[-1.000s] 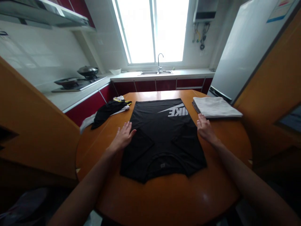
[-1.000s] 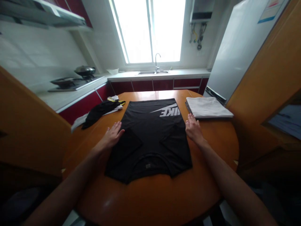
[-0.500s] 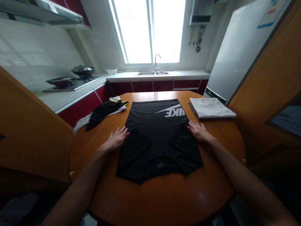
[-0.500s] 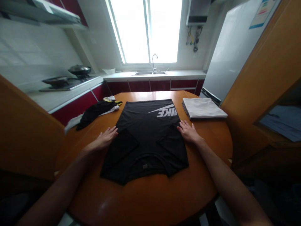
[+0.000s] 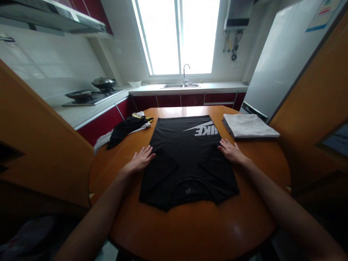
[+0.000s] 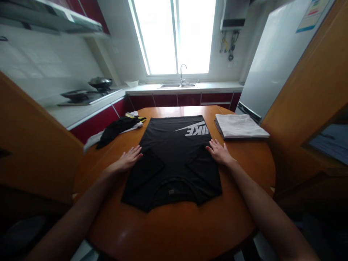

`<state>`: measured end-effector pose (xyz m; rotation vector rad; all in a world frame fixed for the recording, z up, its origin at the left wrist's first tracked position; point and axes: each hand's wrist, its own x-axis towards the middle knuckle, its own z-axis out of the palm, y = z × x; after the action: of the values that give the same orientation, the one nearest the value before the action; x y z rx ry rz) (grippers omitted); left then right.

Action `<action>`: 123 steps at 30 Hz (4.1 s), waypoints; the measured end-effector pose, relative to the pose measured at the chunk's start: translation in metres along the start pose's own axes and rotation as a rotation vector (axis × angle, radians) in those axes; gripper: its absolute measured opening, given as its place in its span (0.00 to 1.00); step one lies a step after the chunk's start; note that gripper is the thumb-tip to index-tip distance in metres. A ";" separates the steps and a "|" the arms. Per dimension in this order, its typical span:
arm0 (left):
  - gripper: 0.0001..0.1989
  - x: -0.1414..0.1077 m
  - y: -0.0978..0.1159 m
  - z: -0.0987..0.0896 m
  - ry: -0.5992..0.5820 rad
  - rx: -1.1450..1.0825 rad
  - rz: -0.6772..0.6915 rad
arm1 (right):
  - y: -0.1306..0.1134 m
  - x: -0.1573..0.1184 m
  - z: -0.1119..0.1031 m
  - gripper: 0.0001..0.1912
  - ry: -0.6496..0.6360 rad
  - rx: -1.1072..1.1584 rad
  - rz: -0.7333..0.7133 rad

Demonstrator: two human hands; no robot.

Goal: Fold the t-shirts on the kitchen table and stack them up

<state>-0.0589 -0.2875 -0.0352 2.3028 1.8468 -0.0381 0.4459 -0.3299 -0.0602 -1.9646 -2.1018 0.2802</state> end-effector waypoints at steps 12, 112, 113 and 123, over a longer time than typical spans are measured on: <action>0.31 -0.064 0.035 -0.039 0.240 -0.307 0.488 | -0.022 -0.060 -0.034 0.26 0.222 0.303 -0.344; 0.18 0.079 0.004 -0.032 0.359 -0.711 0.242 | -0.020 0.100 -0.008 0.19 0.304 0.649 -0.055; 0.18 0.079 0.004 -0.029 0.363 -0.708 0.239 | -0.019 0.102 -0.006 0.18 0.299 0.636 -0.059; 0.15 0.080 0.006 -0.023 0.415 -0.659 0.229 | -0.006 0.109 0.005 0.17 0.309 0.559 -0.053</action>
<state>-0.0370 -0.2077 -0.0233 2.0972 1.4137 0.9863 0.4324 -0.2211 -0.0580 -1.5102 -1.6488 0.4620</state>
